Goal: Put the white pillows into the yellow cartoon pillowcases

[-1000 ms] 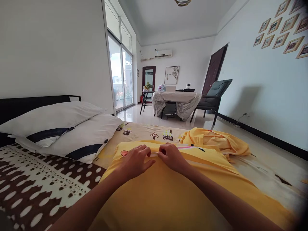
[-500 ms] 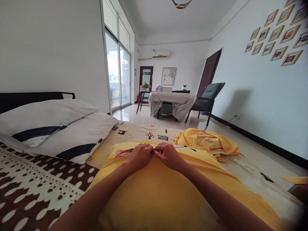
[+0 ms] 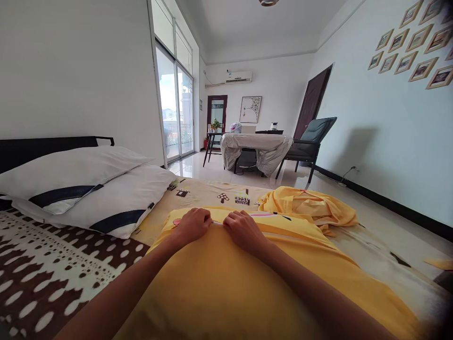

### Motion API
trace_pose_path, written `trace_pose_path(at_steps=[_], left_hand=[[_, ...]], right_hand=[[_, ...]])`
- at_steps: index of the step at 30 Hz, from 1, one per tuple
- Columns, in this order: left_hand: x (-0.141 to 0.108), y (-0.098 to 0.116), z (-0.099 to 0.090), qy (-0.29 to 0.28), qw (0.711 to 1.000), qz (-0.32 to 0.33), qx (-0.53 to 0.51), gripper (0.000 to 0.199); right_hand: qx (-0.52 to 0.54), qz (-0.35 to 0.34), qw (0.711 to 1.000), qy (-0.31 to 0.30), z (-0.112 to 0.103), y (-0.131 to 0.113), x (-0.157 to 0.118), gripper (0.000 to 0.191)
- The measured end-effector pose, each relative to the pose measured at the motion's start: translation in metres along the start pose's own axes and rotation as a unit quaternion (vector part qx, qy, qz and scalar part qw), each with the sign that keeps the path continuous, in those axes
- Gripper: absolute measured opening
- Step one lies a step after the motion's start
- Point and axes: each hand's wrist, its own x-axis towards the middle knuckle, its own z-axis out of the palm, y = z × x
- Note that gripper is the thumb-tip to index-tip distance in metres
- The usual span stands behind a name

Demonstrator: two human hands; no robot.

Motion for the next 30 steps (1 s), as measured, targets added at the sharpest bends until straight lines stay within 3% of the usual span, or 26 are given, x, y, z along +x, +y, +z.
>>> trace_pose_path(at_steps=[5,10,15,30], left_hand=[[-0.012,-0.017,-0.02,-0.009,0.999,-0.04,0.032,0.021],[-0.013,-0.014,-0.028,-0.03,0.995,-0.057,0.075,0.025],[-0.011,-0.014,-0.031,-0.045,0.992,-0.068,0.098,0.025],[-0.02,-0.037,-0.045,-0.069,0.984,-0.084,0.138,0.025]], right_hand=[[-0.018,-0.013,1.0,0.008,-0.004,-0.012,0.001,0.019],[0.0,-0.069,0.997,0.021,0.0,-0.037,0.023,0.02],[0.001,-0.074,0.997,0.013,0.009,-0.047,0.04,0.021],[-0.018,-0.096,0.995,0.007,-0.003,-0.057,0.028,0.021]])
